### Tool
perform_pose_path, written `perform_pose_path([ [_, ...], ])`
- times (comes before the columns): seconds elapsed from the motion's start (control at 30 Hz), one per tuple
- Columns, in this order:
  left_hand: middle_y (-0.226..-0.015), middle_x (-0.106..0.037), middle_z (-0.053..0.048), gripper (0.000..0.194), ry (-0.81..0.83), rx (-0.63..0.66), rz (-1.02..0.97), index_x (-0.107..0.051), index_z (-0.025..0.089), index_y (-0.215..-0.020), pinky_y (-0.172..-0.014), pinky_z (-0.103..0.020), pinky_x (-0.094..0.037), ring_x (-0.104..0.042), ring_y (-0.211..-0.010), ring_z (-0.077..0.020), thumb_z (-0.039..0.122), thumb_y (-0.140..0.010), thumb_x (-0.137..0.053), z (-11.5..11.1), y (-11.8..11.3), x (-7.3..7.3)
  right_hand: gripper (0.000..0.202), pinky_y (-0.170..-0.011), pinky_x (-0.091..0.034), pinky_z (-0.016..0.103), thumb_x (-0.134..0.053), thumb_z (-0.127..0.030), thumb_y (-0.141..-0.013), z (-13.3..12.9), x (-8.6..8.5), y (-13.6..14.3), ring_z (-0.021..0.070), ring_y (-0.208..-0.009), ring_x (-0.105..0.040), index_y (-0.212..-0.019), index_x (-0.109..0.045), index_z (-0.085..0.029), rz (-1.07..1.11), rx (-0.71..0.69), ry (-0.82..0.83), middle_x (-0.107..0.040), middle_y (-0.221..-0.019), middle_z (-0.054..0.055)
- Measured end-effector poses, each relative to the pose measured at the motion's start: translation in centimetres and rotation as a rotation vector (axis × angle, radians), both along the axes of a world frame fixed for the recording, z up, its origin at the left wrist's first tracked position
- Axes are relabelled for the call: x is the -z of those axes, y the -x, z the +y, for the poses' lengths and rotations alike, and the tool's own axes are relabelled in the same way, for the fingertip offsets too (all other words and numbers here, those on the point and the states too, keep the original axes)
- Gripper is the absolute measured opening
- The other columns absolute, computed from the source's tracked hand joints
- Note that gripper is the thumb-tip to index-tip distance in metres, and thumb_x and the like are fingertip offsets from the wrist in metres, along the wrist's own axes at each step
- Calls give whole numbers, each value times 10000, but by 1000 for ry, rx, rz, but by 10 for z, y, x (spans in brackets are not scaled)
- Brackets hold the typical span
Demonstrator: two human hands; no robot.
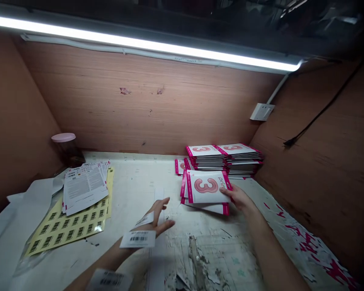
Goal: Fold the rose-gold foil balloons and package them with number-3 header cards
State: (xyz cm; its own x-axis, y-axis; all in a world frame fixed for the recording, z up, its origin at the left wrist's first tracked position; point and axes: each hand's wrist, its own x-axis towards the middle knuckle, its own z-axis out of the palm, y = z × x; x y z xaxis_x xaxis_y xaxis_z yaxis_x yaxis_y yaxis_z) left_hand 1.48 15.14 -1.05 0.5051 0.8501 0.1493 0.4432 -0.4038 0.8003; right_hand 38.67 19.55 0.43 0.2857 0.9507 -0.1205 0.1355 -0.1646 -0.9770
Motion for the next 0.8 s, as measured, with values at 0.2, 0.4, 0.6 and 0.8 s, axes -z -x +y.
perform_pose_path([
  [0.2, -1517, -309, -242, 1220, 122, 74, -349, -5, 203, -1545, -1118, -526, -305, -331, -1407, -385, 472, -678, -819, 30, -71, 10, 490, -767, -561, 408, -837, -438, -593, -102, 22, 16, 296, -923, -670, -985, -631, -229, -23, -38, -230, -725, -1007, 71],
  [0.4, -1162, -614, -86, 739, 84, 205, -412, -411, 230, -1313, -924, -361, -456, -612, -1013, -239, 331, -690, -795, 12, -98, 4, 291, -862, -533, 394, -752, -402, -758, -142, 36, 40, 274, -1010, -643, -973, -620, -256, 64, -17, -367, -679, -1071, 70],
  [0.6, -803, -654, -2, 316, 216, 118, -320, -558, 189, -886, -650, -256, -452, -593, -721, -158, 328, -694, -767, 23, -94, 32, 673, -837, -529, 481, -632, -782, -682, -132, 47, 19, 334, -1007, -650, -1106, -635, -260, 60, -158, -328, -676, -1103, 113],
  [0.8, -798, -692, 3, 290, 255, 85, -269, -573, 200, -848, -649, -257, -444, -616, -736, -172, 323, -663, -761, 30, -95, 44, 592, -1049, -420, 474, -533, -653, -870, 3, -39, -29, 289, -1245, -538, -1275, -565, -223, -653, -209, -505, -585, -1305, 127],
])
